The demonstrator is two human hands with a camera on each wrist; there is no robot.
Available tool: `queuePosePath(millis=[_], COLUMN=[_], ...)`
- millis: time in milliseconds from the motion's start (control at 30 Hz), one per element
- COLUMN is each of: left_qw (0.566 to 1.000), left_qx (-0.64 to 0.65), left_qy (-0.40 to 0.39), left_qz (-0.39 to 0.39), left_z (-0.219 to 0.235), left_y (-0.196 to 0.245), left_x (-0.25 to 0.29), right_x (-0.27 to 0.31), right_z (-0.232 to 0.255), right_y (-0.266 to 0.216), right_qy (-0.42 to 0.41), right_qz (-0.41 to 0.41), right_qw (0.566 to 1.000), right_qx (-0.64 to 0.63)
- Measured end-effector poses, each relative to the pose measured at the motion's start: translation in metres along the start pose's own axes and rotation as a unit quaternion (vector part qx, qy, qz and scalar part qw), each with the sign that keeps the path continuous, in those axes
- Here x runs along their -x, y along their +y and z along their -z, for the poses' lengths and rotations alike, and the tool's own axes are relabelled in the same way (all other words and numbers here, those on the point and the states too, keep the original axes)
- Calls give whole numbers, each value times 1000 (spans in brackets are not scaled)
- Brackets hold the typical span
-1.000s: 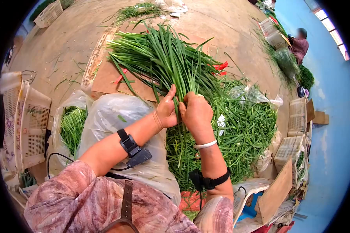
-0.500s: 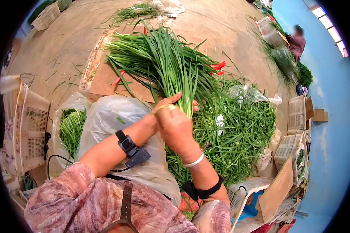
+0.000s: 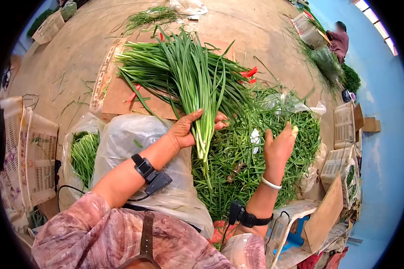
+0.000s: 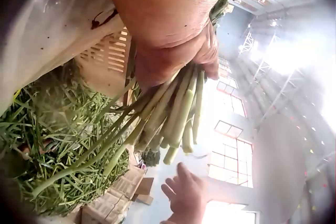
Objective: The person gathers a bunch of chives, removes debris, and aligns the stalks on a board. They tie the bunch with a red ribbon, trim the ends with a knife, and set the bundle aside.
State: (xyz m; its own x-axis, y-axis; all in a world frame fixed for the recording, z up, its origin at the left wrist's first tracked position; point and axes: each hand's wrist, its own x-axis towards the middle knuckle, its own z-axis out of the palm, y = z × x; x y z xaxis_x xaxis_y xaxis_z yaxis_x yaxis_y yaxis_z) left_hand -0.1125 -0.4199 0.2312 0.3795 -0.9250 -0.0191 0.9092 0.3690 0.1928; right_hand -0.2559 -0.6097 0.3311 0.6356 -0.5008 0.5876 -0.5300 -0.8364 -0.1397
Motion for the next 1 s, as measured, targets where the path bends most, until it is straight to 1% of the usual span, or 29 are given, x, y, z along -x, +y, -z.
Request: queuePosePath(millis=[33, 67, 100, 133, 167, 200, 233, 267, 333, 367, 433, 467, 533, 567, 600, 667, 700, 733, 767, 800, 833, 867, 900, 933, 967, 1000], left_qw=[999, 999, 999, 994, 992, 992, 990, 987, 983, 986, 989, 989, 992, 992, 993, 993, 996, 998, 998, 999, 998, 996, 995, 995, 996, 994], left_qx=[-47, -47, 16, 79, 95, 93, 116, 139, 165, 151, 118, 119, 103, 104, 101, 98, 81, 64, 65, 38, 11, -17, -8, -9, 9, 28], left_qy=[3, 4, -18, -41, -41, -41, -29, -17, -21, 9, 76, 76, 55, 54, 56, 59, 28, -3, -3, 26, 55, 84, 88, 87, 66, 45], left_qz=[6, 5, 38, 70, 74, 75, 77, 77, 84, 69, 47, 48, 38, 39, 34, 27, 25, 24, 23, 25, 27, 29, 42, 40, 65, 90], left_z=[-2, -4, -6, -10, -12, -7, 2, 2, 4, 3, 0, 1, 4, 1, -1, -7, -12, -14, -9, 0, 9, 4, -2, -5, -7, -7], left_y=[1, 3, 4, 5, 5, 3, 0, 1, 2, 2, -2, -3, -5, -5, -4, -2, -2, -2, -3, -5, -6, -5, -3, -1, 2, 4], left_x=[-1, -2, 0, 1, 1, 0, -3, -4, -1, -1, -1, -2, -2, -2, -2, -2, -2, -2, -3, -6, -8, -8, -7, -6, -5, -4], right_x=[0, 1, 3, 4, 5, 4, 13, 12, 15, 17, 19, 20, 21, 19, 20, 25, 28, 31, 34, 36, 40, 42, 42, 42, 41, 41], right_z=[6, 11, 11, 15, 14, 17, -4, 2, -4, -7, -14, -17, -24, -26, -28, -29, -30, -29, -27, -26, -25, -24, -21, -16, -7, 2], right_y=[-6, -15, -33, -57, -76, -95, -97, -110, -120, -122, -122, -120, -111, -106, -104, -102, -103, -104, -105, -106, -107, -109, -110, -111, -110, -110], right_qy=[-65, -131, -150, -198, -215, -265, -258, -278, -233, -236, -247, -247, -284, -317, -317, -276, -261, -262, -203, -142, -159, -159, -157, -153, -165, -167], right_qz=[-75, -147, -127, -137, -70, -60, -25, -6, 65, 65, 72, 71, 0, -38, -38, -73, -92, -91, -61, -29, -73, -72, -118, -162, -204, -228], right_qw=[987, 947, 911, 879, 903, 889, 907, 920, 957, 957, 961, 961, 938, 916, 917, 907, 899, 898, 907, 912, 876, 876, 822, 757, 728, 691], right_qx=[-128, -253, -364, -411, -367, -370, -333, -277, -159, -158, -104, -103, -197, -242, -240, -308, -341, -341, -363, -385, -449, -450, -535, -614, -634, -665])
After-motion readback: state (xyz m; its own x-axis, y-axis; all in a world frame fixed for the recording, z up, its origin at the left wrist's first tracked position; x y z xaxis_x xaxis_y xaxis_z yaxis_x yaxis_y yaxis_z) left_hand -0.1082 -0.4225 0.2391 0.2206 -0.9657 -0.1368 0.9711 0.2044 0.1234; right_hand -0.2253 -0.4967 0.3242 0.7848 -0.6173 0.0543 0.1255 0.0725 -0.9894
